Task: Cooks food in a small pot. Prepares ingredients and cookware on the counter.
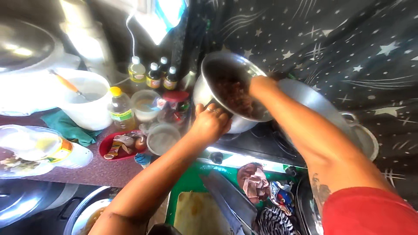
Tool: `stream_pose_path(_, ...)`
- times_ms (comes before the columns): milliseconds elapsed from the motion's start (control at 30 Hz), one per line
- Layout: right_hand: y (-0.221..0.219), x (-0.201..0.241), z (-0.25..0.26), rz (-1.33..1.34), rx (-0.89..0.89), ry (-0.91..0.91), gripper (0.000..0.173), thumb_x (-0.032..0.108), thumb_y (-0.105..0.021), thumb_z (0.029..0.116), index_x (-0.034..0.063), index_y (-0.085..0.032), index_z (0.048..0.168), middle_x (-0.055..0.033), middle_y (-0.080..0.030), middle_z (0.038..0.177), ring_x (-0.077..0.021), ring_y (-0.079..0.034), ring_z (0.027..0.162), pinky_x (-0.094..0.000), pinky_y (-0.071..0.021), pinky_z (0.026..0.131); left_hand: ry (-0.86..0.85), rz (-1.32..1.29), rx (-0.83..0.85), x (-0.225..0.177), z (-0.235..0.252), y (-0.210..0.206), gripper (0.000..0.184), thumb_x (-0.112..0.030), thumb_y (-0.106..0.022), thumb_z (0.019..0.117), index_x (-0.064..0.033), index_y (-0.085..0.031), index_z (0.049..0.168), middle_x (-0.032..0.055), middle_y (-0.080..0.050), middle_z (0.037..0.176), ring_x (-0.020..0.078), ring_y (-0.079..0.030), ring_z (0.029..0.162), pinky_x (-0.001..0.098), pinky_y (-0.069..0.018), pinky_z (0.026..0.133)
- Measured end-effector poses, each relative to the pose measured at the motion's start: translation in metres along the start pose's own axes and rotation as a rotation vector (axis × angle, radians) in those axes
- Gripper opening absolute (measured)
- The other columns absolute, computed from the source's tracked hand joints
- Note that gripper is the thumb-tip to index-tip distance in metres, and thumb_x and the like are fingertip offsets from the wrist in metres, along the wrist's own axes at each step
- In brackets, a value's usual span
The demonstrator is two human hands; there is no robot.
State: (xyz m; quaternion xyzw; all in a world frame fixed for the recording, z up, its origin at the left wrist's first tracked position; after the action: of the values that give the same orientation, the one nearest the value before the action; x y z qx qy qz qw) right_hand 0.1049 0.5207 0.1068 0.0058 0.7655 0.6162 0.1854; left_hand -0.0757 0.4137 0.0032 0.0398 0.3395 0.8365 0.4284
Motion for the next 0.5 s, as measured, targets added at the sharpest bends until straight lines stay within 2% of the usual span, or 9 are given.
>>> stream_pose_path(67, 0.002, 0.01, -0.013, -0.059, 0.012, 0.128, 0.023, 0.011, -0.066, 0.0951, -0.0073, -0.069, 0.108, -0.0298, -0.067, 0.117, -0.0482, -0.065, 0.113, -0.0691, -0.0515, 0.088, -0.013, -0.009, -0.018, 0.002, -0.001, 0.0, 0.03, -0.029, -0.06, 0.0953, -0.0126, -0.063, 0.071, 0.0048, -0.06, 0.071, 0.0279, -0.062, 0.081, 0.0501, -0.0415, 0.079)
stream_pose_path(133, 0.022, 0.011, -0.04, -0.164, -0.016, 0.218, 0.017, 0.012, -0.064, 0.0971, -0.0004, -0.072, 0.105, -0.0264, -0.069, 0.111, -0.0471, -0.067, 0.107, -0.0688, -0.053, 0.081, -0.01, -0.001, -0.027, 0.002, -0.002, -0.001, 0.03, -0.03, -0.061, 0.0952, -0.0132, -0.063, 0.07, 0.0042, -0.06, 0.071, 0.027, -0.062, 0.081, 0.0498, -0.0422, 0.08)
stream_pose_path(267, 0.072, 0.014, -0.109, -0.374, -0.044, 0.238, 0.016, 0.018, -0.059, 0.1022, 0.0107, -0.073, 0.104, -0.0212, -0.071, 0.1, -0.0453, -0.069, 0.097, -0.0655, -0.0529, 0.069, 0.026, -0.015, -0.04, 0.0, -0.001, 0.0, 0.03, -0.028, -0.063, 0.0931, -0.0122, -0.062, 0.068, 0.0041, -0.058, 0.068, 0.0266, -0.06, 0.079, 0.0456, -0.0385, 0.075)
stream_pose_path(367, 0.052, 0.03, -0.128, -0.419, 0.033, 0.303, 0.014, 0.011, -0.06, 0.0987, 0.0061, -0.072, 0.093, -0.0198, -0.07, 0.094, -0.0423, -0.07, 0.092, -0.0614, -0.0525, 0.066, 0.027, -0.037, -0.035, -0.002, 0.004, 0.004, 0.028, -0.026, -0.065, 0.0911, -0.012, -0.063, 0.067, 0.0037, -0.058, 0.068, 0.026, -0.06, 0.078, 0.0448, -0.0376, 0.073)
stream_pose_path(500, 0.012, 0.035, -0.082, -0.344, 0.07, 0.253, 0.013, 0.008, -0.06, 0.0962, -0.0006, -0.071, 0.097, -0.0233, -0.07, 0.105, -0.0439, -0.069, 0.102, -0.0635, -0.0539, 0.074, 0.029, -0.061, -0.014, -0.002, 0.005, 0.005, 0.026, -0.025, -0.065, 0.0905, -0.0124, -0.063, 0.068, 0.0031, -0.06, 0.069, 0.0252, -0.061, 0.08, 0.0454, -0.0383, 0.073)
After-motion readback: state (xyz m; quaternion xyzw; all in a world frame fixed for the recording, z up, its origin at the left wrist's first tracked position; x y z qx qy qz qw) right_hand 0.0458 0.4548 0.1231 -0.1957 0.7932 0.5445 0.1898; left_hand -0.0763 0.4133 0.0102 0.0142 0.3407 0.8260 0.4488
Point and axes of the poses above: each hand's wrist, its own z-axis towards the middle knuckle, its own y-axis out of the back of the hand, x = y × z, the point moved 2 cm from there along z, towards the middle knuckle
